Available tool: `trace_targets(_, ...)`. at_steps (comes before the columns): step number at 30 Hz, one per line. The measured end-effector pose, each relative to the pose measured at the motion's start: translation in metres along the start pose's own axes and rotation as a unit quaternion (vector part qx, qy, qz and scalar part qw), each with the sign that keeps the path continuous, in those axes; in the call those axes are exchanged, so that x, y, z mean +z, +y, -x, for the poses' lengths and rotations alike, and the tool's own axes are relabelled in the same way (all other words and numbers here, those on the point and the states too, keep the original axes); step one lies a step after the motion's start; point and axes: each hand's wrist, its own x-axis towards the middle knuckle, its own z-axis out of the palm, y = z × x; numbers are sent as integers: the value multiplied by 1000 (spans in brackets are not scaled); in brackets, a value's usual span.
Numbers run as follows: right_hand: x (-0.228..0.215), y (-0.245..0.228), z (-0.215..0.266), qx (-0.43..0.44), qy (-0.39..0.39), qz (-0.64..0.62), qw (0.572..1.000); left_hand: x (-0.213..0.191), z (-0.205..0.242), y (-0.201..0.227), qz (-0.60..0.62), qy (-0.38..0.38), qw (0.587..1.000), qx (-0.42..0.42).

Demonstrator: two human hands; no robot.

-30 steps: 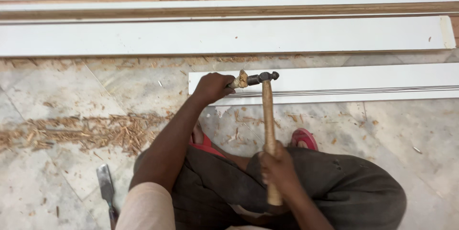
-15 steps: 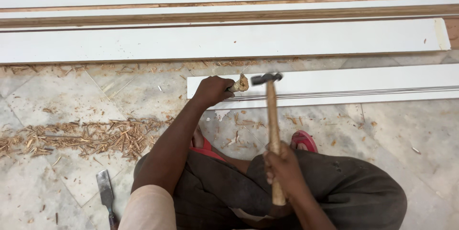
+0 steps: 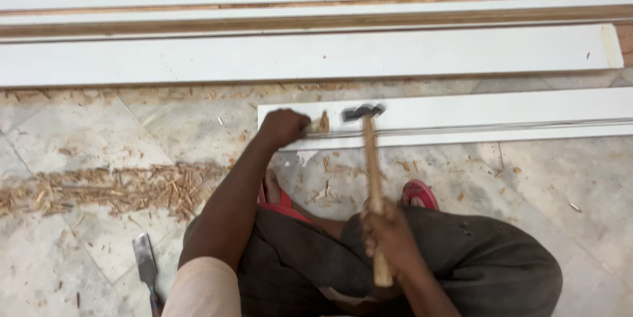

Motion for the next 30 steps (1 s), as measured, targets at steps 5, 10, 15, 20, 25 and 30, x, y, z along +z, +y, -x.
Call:
trace_targets(5, -28, -40, 9, -174, 75, -68, 979, -32, 5, 16, 119, 84, 989, -6)
trace_targets(10, -39, -34, 4, -166, 102, -100, 976, -40, 11, 26, 119, 75, 990, -18)
trace_targets(15, -32, -21, -3, -115, 57, -92, 987, -45, 12, 28, 154, 80, 985, -23)
trace_targets(20, -23, -16, -7, -108, 66, -46, 991, -44, 15, 23, 174, 101, 979, -21)
trace_targets(25, -18, -13, -7, -119, 52, -24, 991, -38, 16, 10, 196, 111, 974, -20)
trace_targets(30, -15, -33, 11, -154, 56, -28, 986, -30, 14, 13, 154, 104, 983, 10)
